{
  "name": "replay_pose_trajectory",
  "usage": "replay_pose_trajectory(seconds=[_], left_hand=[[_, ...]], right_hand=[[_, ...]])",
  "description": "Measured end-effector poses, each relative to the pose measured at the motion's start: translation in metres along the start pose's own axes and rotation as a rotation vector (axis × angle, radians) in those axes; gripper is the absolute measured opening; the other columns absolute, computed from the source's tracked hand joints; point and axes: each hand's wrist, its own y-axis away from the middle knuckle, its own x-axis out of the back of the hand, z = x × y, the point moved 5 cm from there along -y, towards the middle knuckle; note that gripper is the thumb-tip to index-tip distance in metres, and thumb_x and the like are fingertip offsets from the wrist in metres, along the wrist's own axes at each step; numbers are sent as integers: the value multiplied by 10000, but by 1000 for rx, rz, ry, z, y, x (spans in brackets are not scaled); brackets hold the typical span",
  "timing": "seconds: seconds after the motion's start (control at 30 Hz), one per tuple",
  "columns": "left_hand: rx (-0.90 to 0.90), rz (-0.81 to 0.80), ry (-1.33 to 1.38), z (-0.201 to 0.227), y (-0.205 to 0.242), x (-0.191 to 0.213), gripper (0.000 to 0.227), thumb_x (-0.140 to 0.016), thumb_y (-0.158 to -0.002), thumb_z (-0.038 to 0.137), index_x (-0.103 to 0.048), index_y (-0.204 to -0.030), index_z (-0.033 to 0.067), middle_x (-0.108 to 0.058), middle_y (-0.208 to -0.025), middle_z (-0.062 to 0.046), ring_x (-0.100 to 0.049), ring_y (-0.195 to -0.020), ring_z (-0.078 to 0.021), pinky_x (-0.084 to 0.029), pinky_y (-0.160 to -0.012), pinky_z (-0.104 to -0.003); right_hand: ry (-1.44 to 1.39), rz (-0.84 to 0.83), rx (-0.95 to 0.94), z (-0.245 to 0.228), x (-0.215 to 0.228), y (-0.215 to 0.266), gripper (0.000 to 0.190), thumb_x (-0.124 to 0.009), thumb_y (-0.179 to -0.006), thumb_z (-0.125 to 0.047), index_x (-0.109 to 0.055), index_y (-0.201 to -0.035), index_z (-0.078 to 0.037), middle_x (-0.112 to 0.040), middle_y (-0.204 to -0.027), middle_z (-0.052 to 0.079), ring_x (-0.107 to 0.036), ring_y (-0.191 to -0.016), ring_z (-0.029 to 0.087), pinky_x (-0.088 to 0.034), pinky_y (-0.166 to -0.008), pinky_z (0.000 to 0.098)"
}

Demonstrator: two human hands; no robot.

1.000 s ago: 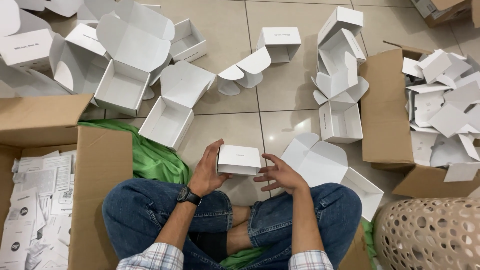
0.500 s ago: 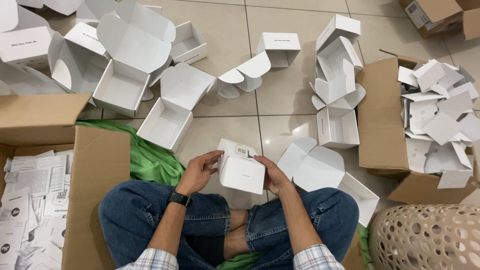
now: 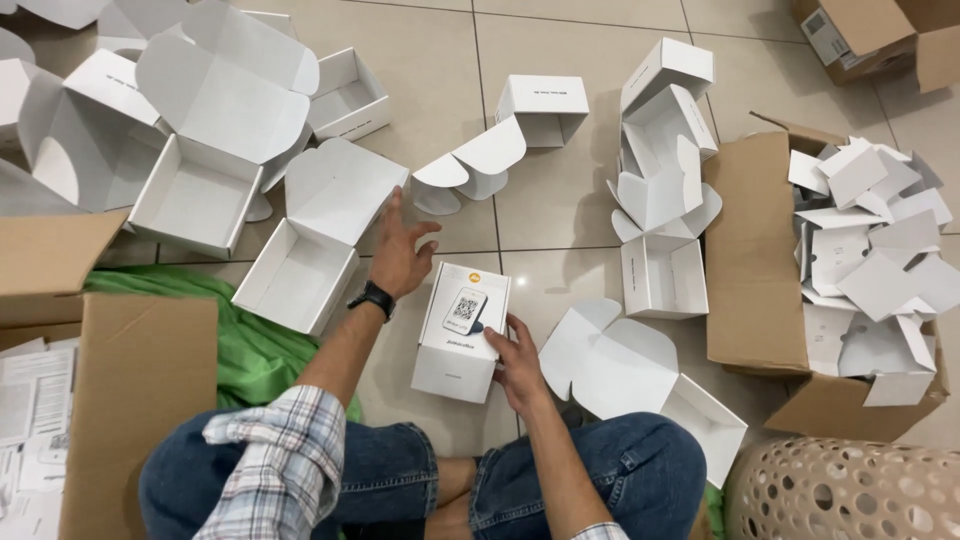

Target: The person packs documents and cardboard inserts into small white boxes.

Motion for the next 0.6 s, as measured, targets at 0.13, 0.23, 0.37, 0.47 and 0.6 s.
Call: replay_pose_trajectory(seconds=[0.13,0.23,0.37,0.47,0.6], left_hand=[[-30,-146,-338,-14,-53,-15,335,-736,-864,135,-761,-1197,163,-57,-1689,-192,-147,-1550,-386,-232,-1264,-440],[-103,-117,-336,-15,-82,-27,447,-747,-847,113,-703,-1292,116,-53,-1650,-243,-129,-1514,-448,-230,-1223,-472],[-146,-83,-355,-24,-95,-61,484,-741,-839,91,-648,-1309,30,-247,-1588,-233,-290,-1441,-428,-311,-1172,-476],[-189,-71,-226,2,-89,-80,436,-619,-892,-23,-595,-1327,-37,-503,-1502,-148,-519,-1370,-348,-473,-1138,-398],[-255,-258,-50,47,-57,-117,351,-620,-907,10,-607,-1252,-52,-532,-1435,-148,-589,-1228,-346,-496,-1045,-402]], right_hand=[[40,-4,-10,2,-2,-7,833,-719,-862,-342,-317,-1566,-148,-620,-1342,180,-601,-1223,308,-530,-980,515],[79,10,-39,-9,-15,0,808,-699,-872,-346,-329,-1565,-156,-614,-1342,170,-604,-1229,304,-533,-977,532],[92,31,-59,-8,-16,-11,783,-679,-882,-356,-338,-1559,-160,-618,-1339,164,-618,-1215,295,-547,-967,535],[95,25,-45,-5,-19,-18,775,-672,-888,-364,-343,-1557,-150,-631,-1319,180,-637,-1192,298,-558,-961,512],[103,26,-20,-2,-22,-27,751,-663,-909,-363,-351,-1552,-132,-637,-1303,163,-633,-1174,274,-537,-969,456]])
